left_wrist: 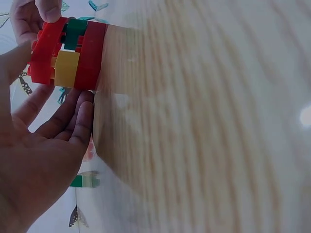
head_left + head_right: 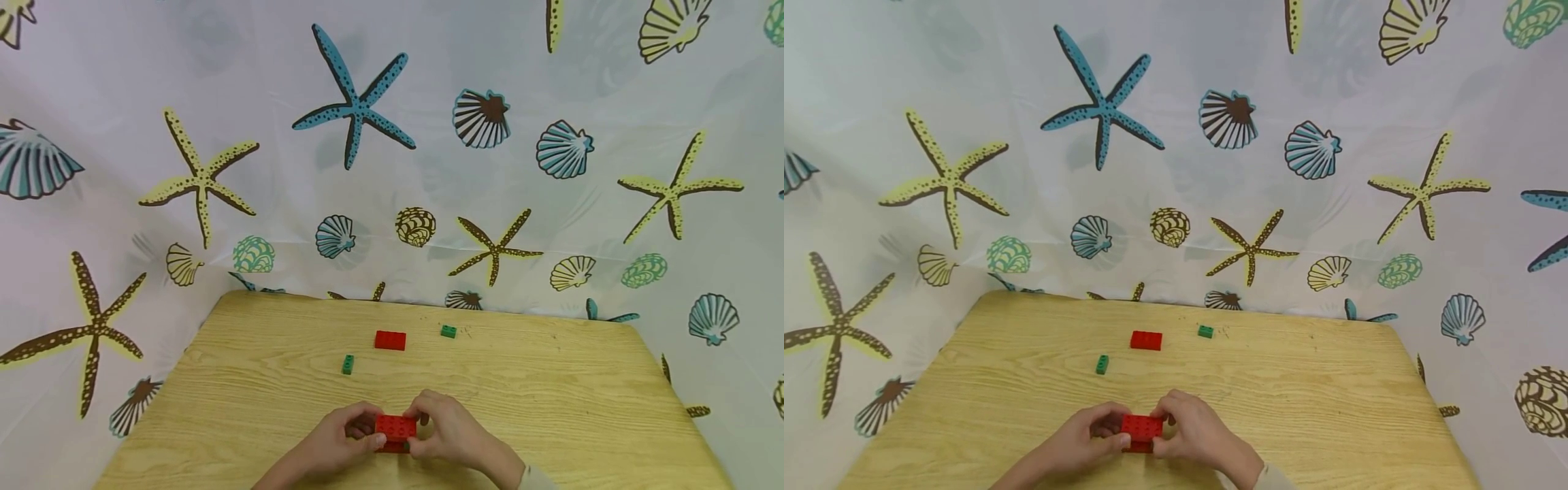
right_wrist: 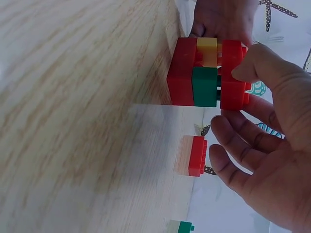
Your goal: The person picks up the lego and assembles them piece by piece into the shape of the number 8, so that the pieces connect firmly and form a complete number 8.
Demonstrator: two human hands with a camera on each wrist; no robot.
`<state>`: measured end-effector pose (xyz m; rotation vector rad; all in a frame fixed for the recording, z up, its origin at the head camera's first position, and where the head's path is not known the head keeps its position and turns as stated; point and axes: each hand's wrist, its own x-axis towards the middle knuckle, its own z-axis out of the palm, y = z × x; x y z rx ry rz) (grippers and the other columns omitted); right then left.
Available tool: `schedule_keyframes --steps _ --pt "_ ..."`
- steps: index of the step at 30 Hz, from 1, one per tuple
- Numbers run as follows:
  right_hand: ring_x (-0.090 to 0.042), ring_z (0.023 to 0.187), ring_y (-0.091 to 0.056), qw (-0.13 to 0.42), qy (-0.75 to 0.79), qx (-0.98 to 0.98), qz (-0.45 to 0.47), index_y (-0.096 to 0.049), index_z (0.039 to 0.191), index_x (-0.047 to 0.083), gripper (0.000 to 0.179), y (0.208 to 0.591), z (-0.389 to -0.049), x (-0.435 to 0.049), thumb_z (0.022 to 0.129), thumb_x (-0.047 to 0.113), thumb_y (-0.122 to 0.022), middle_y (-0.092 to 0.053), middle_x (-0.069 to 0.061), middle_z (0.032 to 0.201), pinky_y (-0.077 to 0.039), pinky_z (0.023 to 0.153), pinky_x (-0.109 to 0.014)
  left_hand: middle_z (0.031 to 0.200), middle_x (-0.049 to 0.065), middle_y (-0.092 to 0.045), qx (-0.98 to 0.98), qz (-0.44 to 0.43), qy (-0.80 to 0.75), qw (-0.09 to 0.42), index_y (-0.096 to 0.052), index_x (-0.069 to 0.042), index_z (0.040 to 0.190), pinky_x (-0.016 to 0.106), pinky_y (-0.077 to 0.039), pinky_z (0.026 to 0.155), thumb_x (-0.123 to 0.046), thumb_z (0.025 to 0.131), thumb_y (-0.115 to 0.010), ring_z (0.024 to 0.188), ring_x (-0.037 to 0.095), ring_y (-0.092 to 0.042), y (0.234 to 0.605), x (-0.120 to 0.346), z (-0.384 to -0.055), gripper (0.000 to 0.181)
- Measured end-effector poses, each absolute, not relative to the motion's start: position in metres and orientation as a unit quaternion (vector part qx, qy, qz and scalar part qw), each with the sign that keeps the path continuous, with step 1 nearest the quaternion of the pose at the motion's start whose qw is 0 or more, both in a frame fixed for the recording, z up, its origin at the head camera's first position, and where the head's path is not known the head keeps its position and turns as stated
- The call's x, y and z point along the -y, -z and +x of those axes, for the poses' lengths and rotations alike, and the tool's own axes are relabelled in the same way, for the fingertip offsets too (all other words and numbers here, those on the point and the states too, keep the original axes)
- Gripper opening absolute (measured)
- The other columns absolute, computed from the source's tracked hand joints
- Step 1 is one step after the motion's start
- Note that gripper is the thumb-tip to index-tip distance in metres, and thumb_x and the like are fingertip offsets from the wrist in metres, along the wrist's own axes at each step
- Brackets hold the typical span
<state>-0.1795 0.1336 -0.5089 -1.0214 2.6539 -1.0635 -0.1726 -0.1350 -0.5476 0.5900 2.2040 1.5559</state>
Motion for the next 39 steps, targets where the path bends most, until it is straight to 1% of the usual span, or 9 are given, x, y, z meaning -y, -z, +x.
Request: schedule_keyframes --steps 5,8,12,17,23,27,29,34,39 --pt "-0.011 0.087 -0.061 0.061 0.361 -0.868 -0.336 -0.073 0.101 0.015 0.021 0.509 -0.180 -0.133 0.081 0.011 -0.079 -0.068 0.007 0.097 -0.049 0.075 -0.018 0.118 0.008 -0.074 -0.787 0.221 -0.549 0.172 -0.067 -0.007 0.130 0.021 -0.054 0.085 -0.032 0.109 -0.059 0.101 0.007 -0.068 0.547 0.134 -0.172 0.034" --pt "-0.010 0.087 -0.061 0.068 0.365 -0.868 -0.330 -0.073 0.101 0.015 0.021 0.510 -0.180 -0.133 0.081 0.012 -0.079 -0.067 0.007 0.098 -0.049 0.076 -0.019 0.117 0.009 -0.075 -0.784 0.225 -0.554 0.169 -0.068 -0.006 0.130 0.021 -0.055 0.084 -0.032 0.109 -0.060 0.100 0.005 -0.068 0.547 0.134 -0.172 0.034" --pt "-0.009 0.088 -0.060 0.073 0.372 -0.866 -0.326 -0.074 0.103 0.015 0.022 0.512 -0.180 -0.134 0.082 0.012 -0.079 -0.068 0.007 0.099 -0.051 0.077 -0.022 0.115 0.008 -0.075 -0.783 0.229 -0.553 0.167 -0.068 -0.005 0.129 0.021 -0.055 0.083 -0.031 0.108 -0.062 0.100 0.006 -0.068 0.547 0.134 -0.172 0.034" --pt "-0.010 0.089 -0.062 0.085 0.399 -0.856 -0.317 -0.074 0.107 0.016 0.023 0.516 -0.180 -0.136 0.084 0.012 -0.079 -0.069 0.006 0.102 -0.053 0.077 -0.024 0.115 0.008 -0.075 -0.788 0.221 -0.548 0.170 -0.069 -0.007 0.127 0.021 -0.055 0.083 -0.032 0.107 -0.064 0.101 0.008 -0.069 0.547 0.133 -0.174 0.033" --pt "-0.017 0.090 -0.066 0.083 0.438 -0.839 -0.312 -0.074 0.109 0.019 0.024 0.528 -0.180 -0.139 0.087 0.012 -0.080 -0.071 0.003 0.105 -0.055 0.073 -0.030 0.111 0.008 -0.075 -0.790 0.221 -0.546 0.170 -0.072 -0.009 0.121 0.021 -0.055 0.080 -0.031 0.106 -0.066 0.097 0.008 -0.069 0.547 0.132 -0.175 0.027" --pt "-0.024 0.091 -0.067 0.078 0.459 -0.827 -0.315 -0.074 0.109 0.018 0.022 0.531 -0.180 -0.141 0.088 0.014 -0.081 -0.072 -0.002 0.107 -0.054 0.073 -0.030 0.107 0.007 -0.075 -0.790 0.223 -0.545 0.169 -0.073 -0.010 0.117 0.021 -0.054 0.078 -0.030 0.105 -0.067 0.093 0.008 -0.068 0.546 0.132 -0.175 0.024" --pt "-0.026 0.091 -0.067 0.078 0.465 -0.823 -0.316 -0.074 0.109 0.017 0.022 0.532 -0.180 -0.141 0.088 0.014 -0.081 -0.072 -0.003 0.108 -0.054 0.073 -0.030 0.107 0.007 -0.075 -0.792 0.225 -0.542 0.167 -0.073 -0.011 0.116 0.021 -0.054 0.078 -0.030 0.105 -0.067 0.092 0.008 -0.068 0.545 0.132 -0.175 0.023" --pt "-0.018 0.090 -0.067 0.084 0.476 -0.817 -0.313 -0.074 0.111 0.016 0.023 0.535 -0.179 -0.142 0.089 0.014 -0.081 -0.072 -0.004 0.109 -0.054 0.073 -0.029 0.107 0.006 -0.076 -0.792 0.224 -0.543 0.168 -0.073 -0.011 0.116 0.021 -0.054 0.077 -0.029 0.105 -0.066 0.092 0.008 -0.067 0.544 0.132 -0.173 0.022" --pt "-0.013 0.092 -0.067 0.102 0.486 -0.818 -0.289 -0.075 0.114 0.018 0.025 0.536 -0.178 -0.141 0.090 0.015 -0.081 -0.072 0.000 0.110 -0.053 0.074 -0.025 0.109 0.007 -0.076 -0.788 0.218 -0.549 0.172 -0.073 -0.011 0.117 0.021 -0.054 0.078 -0.029 0.106 -0.066 0.094 0.009 -0.067 0.543 0.132 -0.172 0.023"
